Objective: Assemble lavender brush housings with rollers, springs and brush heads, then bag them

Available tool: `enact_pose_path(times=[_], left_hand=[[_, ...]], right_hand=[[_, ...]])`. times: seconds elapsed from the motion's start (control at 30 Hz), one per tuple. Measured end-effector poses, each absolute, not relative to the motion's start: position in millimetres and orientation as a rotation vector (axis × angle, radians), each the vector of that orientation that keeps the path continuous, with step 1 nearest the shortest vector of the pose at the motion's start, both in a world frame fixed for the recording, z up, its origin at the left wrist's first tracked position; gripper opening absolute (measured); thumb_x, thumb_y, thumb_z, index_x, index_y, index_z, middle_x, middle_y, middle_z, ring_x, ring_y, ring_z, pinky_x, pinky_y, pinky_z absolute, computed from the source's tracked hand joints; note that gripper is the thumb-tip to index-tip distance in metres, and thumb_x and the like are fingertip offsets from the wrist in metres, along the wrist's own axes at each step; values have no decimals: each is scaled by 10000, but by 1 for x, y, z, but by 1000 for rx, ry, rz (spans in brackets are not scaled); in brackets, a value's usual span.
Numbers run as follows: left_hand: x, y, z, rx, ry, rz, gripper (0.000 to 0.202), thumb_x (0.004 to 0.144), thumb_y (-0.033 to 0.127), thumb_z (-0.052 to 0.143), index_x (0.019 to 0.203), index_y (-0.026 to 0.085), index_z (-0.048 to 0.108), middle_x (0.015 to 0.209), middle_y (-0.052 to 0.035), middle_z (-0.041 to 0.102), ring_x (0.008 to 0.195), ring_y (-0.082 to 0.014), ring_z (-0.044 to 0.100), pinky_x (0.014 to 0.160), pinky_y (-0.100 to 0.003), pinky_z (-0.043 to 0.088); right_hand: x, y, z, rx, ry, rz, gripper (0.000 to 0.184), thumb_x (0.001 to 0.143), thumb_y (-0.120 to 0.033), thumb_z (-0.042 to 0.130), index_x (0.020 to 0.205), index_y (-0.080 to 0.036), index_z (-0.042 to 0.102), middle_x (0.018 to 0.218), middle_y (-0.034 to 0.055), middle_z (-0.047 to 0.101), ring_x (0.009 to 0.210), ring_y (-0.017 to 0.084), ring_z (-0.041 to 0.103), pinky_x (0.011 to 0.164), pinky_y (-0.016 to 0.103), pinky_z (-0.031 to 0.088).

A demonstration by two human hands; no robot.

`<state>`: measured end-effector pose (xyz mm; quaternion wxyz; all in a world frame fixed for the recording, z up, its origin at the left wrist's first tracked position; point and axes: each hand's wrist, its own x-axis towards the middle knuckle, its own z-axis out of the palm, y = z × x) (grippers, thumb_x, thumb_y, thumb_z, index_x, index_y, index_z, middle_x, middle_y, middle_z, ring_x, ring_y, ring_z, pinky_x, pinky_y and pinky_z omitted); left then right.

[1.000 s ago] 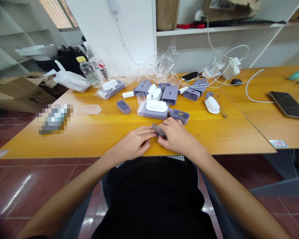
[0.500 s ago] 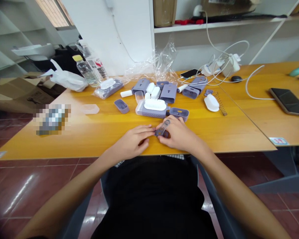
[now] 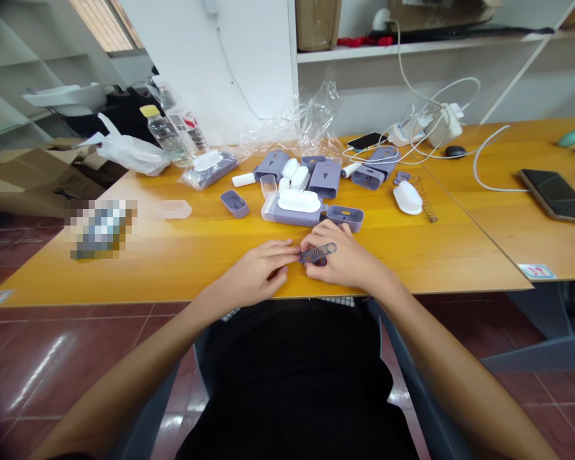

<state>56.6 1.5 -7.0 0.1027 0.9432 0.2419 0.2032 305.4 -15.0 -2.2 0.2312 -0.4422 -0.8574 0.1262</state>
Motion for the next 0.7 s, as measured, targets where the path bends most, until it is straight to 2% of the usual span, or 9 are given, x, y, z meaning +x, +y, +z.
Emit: enact_pose_path(times=[0.17, 0.43, 0.7], left_hand=[[57, 1, -6, 2767, 730, 562, 392, 995, 111, 544, 1327, 157, 748, 1383, -126, 758, 1397, -296, 652, 1223, -547, 508], [57, 0, -7, 2779, 731, 560, 392, 991, 109, 558, 1326, 169, 751, 1385, -90, 764, 1394, -297, 653, 1222, -529, 512], [57, 1, -7, 2775, 721, 533, 393, 1000, 119, 551, 1341, 147, 744, 1404, -120, 750, 1409, -304, 637, 1221, -544, 509]], right_hand=[[305, -14, -1, -1222, -2360, 389, 158, 832, -242, 687, 985, -265, 654, 1006, 39, 744, 1129, 325, 603, 974, 500, 386], [310, -10, 0, -1212, -2391, 496, 182, 812, -281, 690, 971, -259, 605, 1062, 53, 718, 1145, 335, 580, 949, 483, 394], [308, -9, -3, -1208, -2349, 491, 168, 812, -269, 682, 951, -251, 589, 1032, 62, 696, 1103, 323, 604, 948, 484, 425]])
